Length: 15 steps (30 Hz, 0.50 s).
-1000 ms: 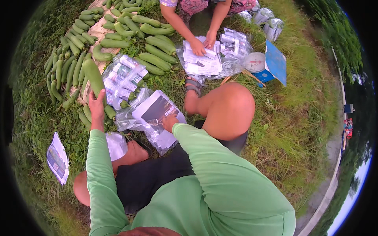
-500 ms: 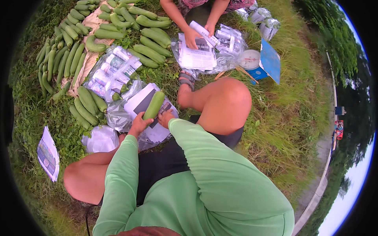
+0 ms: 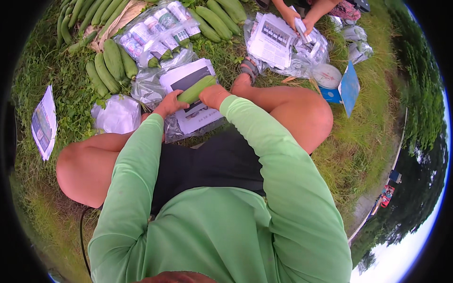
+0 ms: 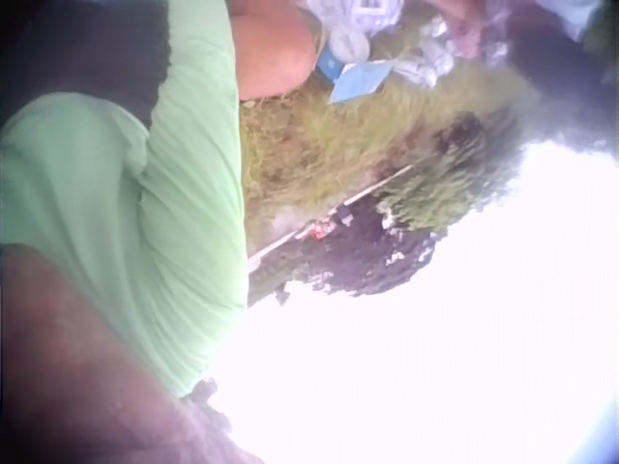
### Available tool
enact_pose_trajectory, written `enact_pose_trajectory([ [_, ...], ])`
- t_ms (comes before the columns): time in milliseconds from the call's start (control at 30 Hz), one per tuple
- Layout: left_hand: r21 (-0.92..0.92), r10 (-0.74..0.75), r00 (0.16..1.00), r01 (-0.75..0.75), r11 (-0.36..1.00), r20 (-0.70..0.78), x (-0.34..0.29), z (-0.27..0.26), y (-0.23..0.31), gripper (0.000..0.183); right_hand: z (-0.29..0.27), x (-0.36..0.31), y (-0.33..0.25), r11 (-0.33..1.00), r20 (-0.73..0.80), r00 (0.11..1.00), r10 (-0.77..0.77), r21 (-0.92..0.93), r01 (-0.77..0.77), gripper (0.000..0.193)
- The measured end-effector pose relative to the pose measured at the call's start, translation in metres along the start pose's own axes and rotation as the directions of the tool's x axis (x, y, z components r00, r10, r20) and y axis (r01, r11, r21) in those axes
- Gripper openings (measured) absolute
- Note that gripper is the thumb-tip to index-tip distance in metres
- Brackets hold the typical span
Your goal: Wrapping green produce in paper and placing it into plastic bags while seated outdoors.
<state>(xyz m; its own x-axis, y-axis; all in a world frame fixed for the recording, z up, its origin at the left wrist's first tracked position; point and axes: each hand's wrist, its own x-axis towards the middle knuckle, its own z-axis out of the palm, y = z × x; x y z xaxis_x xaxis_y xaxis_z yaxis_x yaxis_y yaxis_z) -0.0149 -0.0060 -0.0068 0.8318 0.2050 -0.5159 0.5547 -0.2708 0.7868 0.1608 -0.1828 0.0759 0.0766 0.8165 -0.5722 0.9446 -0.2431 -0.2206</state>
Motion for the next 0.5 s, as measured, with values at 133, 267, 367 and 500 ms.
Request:
enact_pose_trajectory([
  [133,-0.001,0.033,0.998,-0.033,0.999,0.049,0.000,-0.006,-0.005,0.076,-0.010,0.004,-0.007,0.999,-0.039,0.999,-0.018,0.048,0.020,0.023],
  [267,0.007,0.100,0.978,-0.103,0.995,0.183,0.011,0.000,0.008,0.069,-0.002,0.004,-0.005,0.999,-0.067,0.997,-0.024,-0.038,0.022,0.023],
  [367,0.044,0.096,0.963,-0.110,0.993,0.253,0.015,-0.001,-0.009,0.063,-0.004,0.010,-0.013,0.989,-0.137,0.989,-0.059,-0.140,0.039,0.022],
  [500,0.091,0.075,0.948,-0.108,0.990,0.309,0.030,0.001,-0.019,0.057,0.001,0.020,-0.004,0.993,-0.151,0.988,0.021,-0.109,-0.037,0.022],
])
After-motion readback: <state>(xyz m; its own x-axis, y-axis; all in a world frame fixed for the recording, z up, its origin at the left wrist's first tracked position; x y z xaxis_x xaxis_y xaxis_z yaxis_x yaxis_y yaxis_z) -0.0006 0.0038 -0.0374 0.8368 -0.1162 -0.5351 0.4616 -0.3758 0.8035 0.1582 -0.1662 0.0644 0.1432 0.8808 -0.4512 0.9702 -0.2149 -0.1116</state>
